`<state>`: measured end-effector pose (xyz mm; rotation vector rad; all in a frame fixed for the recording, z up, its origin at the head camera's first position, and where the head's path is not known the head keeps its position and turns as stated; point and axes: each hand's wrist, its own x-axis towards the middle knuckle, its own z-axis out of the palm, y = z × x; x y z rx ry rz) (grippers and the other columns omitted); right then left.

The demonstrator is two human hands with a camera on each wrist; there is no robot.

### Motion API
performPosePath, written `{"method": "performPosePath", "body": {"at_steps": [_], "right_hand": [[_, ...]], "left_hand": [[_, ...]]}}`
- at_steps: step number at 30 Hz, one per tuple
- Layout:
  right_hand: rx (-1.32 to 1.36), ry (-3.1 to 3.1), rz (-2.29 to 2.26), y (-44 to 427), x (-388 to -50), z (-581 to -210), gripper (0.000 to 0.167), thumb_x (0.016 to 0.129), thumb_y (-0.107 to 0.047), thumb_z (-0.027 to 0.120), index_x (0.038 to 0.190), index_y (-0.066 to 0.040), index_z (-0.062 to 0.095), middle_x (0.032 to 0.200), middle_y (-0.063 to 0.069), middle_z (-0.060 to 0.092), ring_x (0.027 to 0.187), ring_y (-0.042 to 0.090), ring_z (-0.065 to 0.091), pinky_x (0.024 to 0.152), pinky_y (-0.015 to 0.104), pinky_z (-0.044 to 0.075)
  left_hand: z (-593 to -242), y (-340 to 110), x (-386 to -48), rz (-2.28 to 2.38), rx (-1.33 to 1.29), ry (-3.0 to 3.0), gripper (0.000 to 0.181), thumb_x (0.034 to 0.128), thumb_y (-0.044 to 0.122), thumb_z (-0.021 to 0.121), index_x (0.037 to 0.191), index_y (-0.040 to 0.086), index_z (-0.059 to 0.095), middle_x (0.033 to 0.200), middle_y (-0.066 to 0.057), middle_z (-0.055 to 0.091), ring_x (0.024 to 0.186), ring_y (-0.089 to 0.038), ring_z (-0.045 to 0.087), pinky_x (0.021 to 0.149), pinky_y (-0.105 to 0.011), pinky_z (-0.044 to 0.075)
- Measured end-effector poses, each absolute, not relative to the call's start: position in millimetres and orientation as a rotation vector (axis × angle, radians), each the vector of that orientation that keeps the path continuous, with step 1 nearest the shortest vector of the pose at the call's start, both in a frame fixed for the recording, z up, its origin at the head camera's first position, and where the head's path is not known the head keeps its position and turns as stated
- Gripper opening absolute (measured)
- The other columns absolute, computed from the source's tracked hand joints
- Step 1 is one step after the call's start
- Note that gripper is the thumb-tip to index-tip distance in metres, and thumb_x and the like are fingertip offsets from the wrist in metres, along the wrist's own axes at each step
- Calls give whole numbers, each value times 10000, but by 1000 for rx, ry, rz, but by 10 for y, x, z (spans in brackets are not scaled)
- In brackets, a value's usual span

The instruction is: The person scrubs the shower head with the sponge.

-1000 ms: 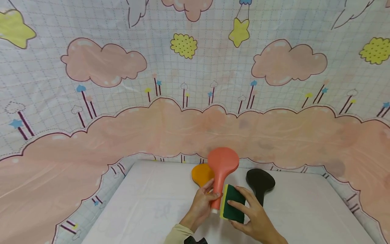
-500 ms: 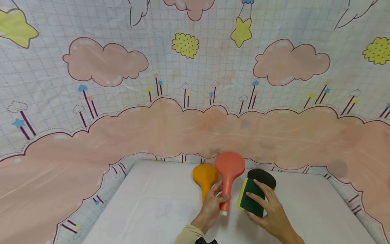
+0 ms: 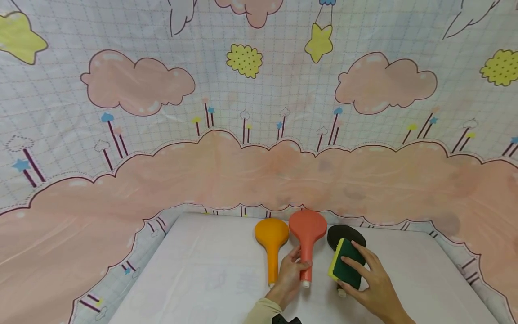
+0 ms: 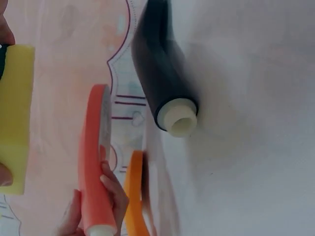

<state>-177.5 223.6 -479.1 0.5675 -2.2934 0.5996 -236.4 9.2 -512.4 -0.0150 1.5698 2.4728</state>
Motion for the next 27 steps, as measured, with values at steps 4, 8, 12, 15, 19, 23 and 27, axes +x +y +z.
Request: {"method": "performPosePath", "body": {"at_steps": [4, 8, 12, 15, 19, 23, 27], "right_hand": [[524, -2335, 557, 2272, -1749, -4828, 653, 567, -277, 942, 1170, -286, 693, 1459, 95, 487, 1251, 288, 452, 1072, 188, 345], [519, -2344, 550, 2291, -1738, -4857, 652, 557, -271, 944, 1160, -277, 696, 1448, 108, 491, 1241, 303, 449, 945, 443, 503], [518, -2344, 555, 2298, -1736, -4872, 653, 550, -265, 947, 1155, -261, 700, 1443, 120, 491, 1235, 315, 448, 843, 588, 500], [521, -2343, 566, 2300, -1736, -4883, 653, 555, -258, 946, 1159, -251, 699, 1441, 129, 488, 1233, 325, 444, 842, 597, 506], [527, -2346, 581, 2296, -1736, -4904, 647, 563, -250, 944, 1163, -242, 700, 1435, 143, 486, 1227, 345, 441, 826, 607, 515], [527, -2350, 595, 2291, -1733, -4913, 642, 567, -240, 942, 1163, -227, 701, 1431, 156, 488, 1225, 364, 448, 817, 611, 517], [513, -2359, 606, 2285, -1732, -4903, 639, 570, -245, 942, 1162, -230, 701, 1428, 155, 489, 1218, 376, 454, 816, 627, 509]], "left_hand": [[-5165, 153, -2386, 2473, -48, 1569, 680, 853, -69, 620, 1480, -47, 358, 1280, -138, 496, 1052, -225, 518, 898, -285, 455], [-5207, 204, -2404, 2463, -59, 1584, 687, 858, -87, 598, 1486, -74, 320, 1307, -162, 471, 1077, -247, 505, 916, -301, 450], [-5250, 249, -2429, 2442, -74, 1633, 683, 855, -86, 600, 1480, -86, 323, 1299, -172, 477, 1084, -253, 514, 932, -318, 458], [-5277, 274, -2448, 2422, -86, 1678, 686, 852, -85, 596, 1480, -90, 320, 1313, -188, 486, 1106, -260, 524, 951, -344, 461], [-5305, 285, -2464, 2403, -106, 1708, 689, 854, -82, 591, 1483, -95, 310, 1360, -209, 482, 1154, -272, 524, 1000, -392, 459], [-5337, 294, -2469, 2406, -104, 1710, 692, 857, -82, 590, 1480, -116, 291, 1369, -225, 473, 1182, -277, 516, 1035, -413, 444], [-5363, 304, -2467, 2416, -95, 1707, 699, 843, -96, 593, 1473, -126, 293, 1359, -230, 487, 1182, -274, 520, 1035, -409, 448]]}}
